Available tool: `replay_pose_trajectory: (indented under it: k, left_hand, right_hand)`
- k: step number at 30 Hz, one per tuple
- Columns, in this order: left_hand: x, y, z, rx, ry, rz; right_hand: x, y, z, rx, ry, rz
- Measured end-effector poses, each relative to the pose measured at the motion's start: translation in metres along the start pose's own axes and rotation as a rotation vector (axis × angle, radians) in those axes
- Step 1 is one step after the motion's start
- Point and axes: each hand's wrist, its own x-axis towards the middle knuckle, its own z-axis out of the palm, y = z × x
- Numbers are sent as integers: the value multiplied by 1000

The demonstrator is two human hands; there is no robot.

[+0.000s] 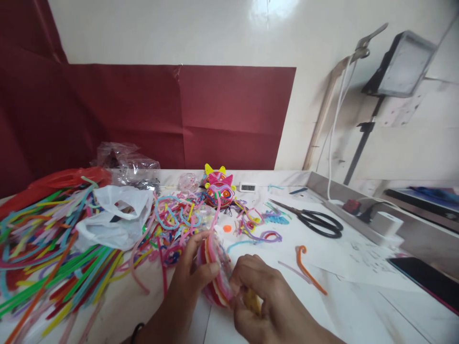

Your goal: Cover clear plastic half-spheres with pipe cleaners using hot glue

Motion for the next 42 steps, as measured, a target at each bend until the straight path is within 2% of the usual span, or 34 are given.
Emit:
replay_pose_trajectory:
  k: [13, 23, 36, 42]
  left_hand:
    - [1, 1, 0, 29, -2, 48]
    - [1, -1, -1, 42, -8, -5]
    - [1, 0, -1, 13, -33, 2]
    - [0, 1, 0, -25, -59, -43]
  right_hand:
    - [0, -2, -4, 43, -34, 37]
    - [0, -3, -1, 41, -39, 45]
    - [-1, -4, -2, 65, -43, 55]
    - [1, -11, -6, 80, -52, 71]
